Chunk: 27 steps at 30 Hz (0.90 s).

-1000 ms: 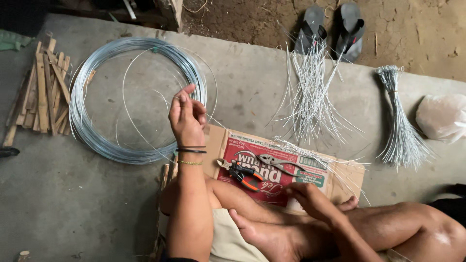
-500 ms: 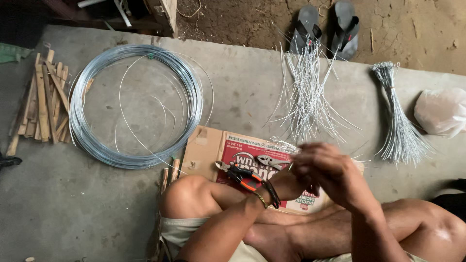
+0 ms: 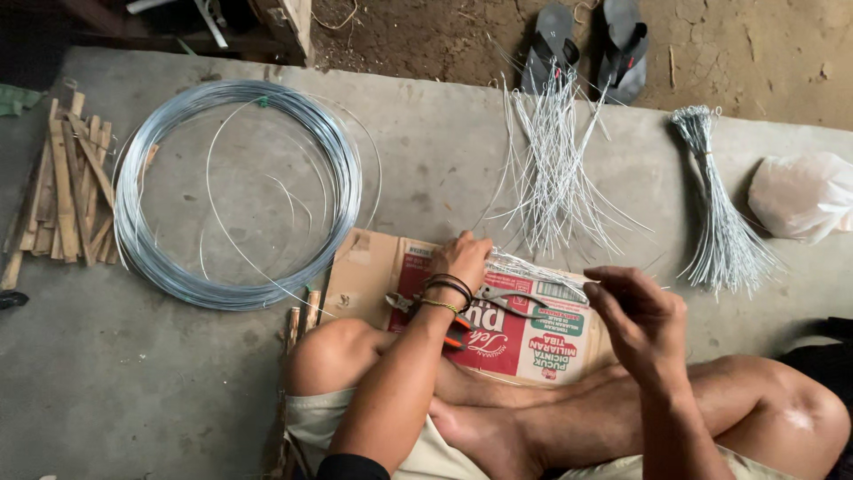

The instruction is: The person sits on the floor and repeatedly cuts lengths of wire from a coil using pliers, then bends each piece into a loop at one end. The finished wire pieces are placed in a pile on the floor.

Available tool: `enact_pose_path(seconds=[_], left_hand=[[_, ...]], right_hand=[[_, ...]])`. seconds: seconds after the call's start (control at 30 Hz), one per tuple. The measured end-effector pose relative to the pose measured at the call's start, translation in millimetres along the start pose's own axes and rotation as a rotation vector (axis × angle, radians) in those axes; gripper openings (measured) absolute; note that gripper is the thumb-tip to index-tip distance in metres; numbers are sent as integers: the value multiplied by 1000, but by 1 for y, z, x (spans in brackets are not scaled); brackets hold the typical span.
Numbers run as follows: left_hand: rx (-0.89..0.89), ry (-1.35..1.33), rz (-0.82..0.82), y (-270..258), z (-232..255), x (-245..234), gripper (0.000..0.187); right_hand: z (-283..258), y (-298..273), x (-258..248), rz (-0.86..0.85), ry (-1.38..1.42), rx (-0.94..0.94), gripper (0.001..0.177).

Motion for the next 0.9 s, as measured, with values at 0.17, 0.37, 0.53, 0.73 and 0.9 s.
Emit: enact_pose_path(seconds=[0.17, 0.37, 0.53, 0.73, 0.9], left_hand=[[215, -175, 64, -12, 20, -30, 5], [579, -994, -4, -53, 23, -96, 12], [573, -1498, -54, -65, 12, -112, 16], [501, -1769, 63, -46, 0, -98, 11], [606, -1779, 642, -67, -49, -134, 18]], right_hand=[[-2, -7, 8, 42, -8, 4, 11], [-5, -14, 1, 105, 8, -15, 8], [-4, 0, 16, -139, 61, 11, 7], [25, 38, 110, -653, -135, -121, 10], [56, 42, 149, -620, -526, -120, 19]])
Point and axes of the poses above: each hand's wrist, its own y-axis towards the middle knuckle, its own x-axis out of the palm, z = x × y, the point moved 3 cm from there along y, towards the middle knuckle, and after that the axes turned 6 degrees about -z, right-handed, at the moved point
